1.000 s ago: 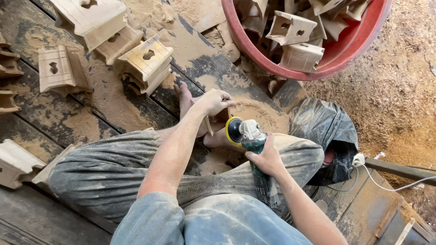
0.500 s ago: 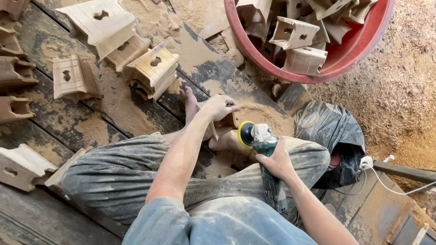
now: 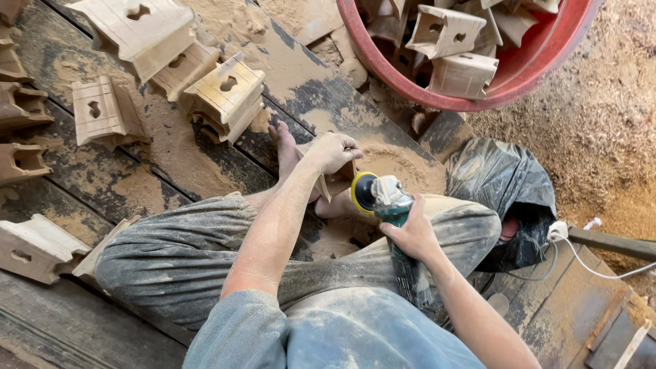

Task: The person sits on the floor and uses an electric sander to smooth the surfaces of small wooden pieces. They hold each piece with one hand and sand it with the other, then place the finished pieces into a red basin nearby.

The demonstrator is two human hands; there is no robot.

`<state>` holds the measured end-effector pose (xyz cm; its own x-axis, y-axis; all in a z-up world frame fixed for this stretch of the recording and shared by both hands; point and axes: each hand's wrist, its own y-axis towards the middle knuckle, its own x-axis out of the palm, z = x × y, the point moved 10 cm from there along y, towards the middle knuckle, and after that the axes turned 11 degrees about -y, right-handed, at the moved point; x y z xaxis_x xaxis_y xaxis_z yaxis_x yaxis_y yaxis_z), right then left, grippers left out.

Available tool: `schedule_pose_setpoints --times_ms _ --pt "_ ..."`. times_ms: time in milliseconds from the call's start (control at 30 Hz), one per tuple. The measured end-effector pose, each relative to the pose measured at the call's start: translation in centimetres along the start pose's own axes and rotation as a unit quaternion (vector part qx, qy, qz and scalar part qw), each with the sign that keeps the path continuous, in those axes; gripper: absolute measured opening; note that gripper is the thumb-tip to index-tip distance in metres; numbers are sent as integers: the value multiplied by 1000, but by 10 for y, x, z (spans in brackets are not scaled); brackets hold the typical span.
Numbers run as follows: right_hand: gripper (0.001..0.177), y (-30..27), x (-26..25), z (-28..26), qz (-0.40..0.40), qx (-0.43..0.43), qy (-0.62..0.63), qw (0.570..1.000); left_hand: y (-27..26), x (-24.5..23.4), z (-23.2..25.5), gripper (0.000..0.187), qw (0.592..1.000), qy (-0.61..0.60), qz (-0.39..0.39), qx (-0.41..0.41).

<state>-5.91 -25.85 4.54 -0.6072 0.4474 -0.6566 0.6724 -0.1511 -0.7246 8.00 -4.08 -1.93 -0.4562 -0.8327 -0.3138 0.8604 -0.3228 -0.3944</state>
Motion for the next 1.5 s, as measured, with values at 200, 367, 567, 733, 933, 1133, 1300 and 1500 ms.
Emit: schedule_pose_setpoints --times_ms 200,367,567,733,933,1133,1300,1500 --pt "98 13 -8 17 23 3 19 1000 6 1 -5 21 1000 12 -5 7" --pt "99 3 -5 1 7 -2 3 1000 8 6 -8 19 1000 -17 1 10" --pt "97 7 -8 9 15 -7 -6 1000 0 0 -5 20 1000 -24 -2 4" --pt "99 9 -2 3 2 -15 11 1000 8 6 -10 21 1000 -23 -11 8" --pt "102 5 -17 29 36 12 51 998 13 -17 -7 18 999 -20 -6 26" --pt "100 -1 -26 41 54 23 86 995 31 -41 -34 17 998 -56 19 1" --pt "101 -4 -22 19 23 -12 83 996 40 -18 -42 18 999 -48 21 -2" --pt "101 -8 -10 -6 -11 -44 63 997 79 15 -71 20 999 -20 21 -20"
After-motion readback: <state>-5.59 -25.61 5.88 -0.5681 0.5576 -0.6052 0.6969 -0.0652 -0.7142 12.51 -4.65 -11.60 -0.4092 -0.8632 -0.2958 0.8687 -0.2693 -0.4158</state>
